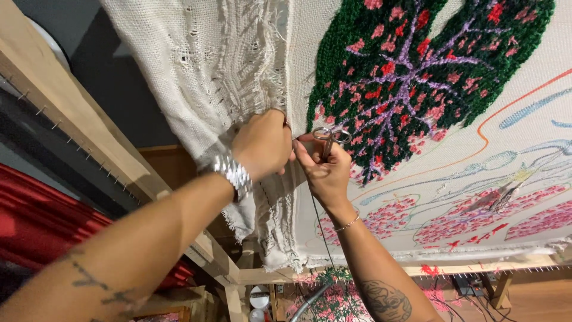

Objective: Trimming and threading yarn on a large tufted rug attached to a wooden frame.

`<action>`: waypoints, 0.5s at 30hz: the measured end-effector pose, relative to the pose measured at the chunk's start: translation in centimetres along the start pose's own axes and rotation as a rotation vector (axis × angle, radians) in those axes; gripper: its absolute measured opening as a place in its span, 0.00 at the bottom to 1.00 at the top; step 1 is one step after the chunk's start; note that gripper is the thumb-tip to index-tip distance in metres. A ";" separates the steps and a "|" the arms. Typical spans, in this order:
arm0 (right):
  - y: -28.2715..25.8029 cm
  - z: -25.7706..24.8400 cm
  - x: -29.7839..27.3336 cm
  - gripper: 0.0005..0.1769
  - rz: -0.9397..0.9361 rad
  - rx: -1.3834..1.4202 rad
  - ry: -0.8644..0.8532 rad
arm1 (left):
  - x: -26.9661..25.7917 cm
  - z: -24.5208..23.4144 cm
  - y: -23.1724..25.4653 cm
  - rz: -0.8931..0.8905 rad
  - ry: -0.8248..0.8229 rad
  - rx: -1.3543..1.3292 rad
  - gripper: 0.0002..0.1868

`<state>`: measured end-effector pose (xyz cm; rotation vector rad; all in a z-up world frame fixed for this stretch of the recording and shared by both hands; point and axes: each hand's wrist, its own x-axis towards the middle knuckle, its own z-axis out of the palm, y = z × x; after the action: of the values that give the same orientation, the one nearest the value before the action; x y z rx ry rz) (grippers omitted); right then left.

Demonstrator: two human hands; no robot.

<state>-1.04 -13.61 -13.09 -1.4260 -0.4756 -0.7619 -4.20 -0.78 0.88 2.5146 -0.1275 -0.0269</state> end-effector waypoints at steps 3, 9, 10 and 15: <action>0.0 0.0 0.1 0.06 0.031 -0.019 0.006 | -0.6 1.9 -2.4 0.365 0.510 0.333 0.11; -1.1 0.0 0.2 0.09 0.013 -0.010 -0.010 | -4.0 1.2 -1.5 0.505 0.659 0.209 0.09; -1.3 0.1 0.3 0.09 0.012 -0.009 -0.008 | -4.0 1.2 -1.7 0.507 0.659 0.211 0.09; -2.8 1.1 1.4 0.29 -0.070 0.084 -0.026 | -3.5 0.7 -3.0 0.603 0.770 -0.078 0.06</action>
<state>-1.99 -12.71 -10.04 -1.3479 -0.5734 -0.7711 -7.51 1.62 -1.48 2.1392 -0.5340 1.1244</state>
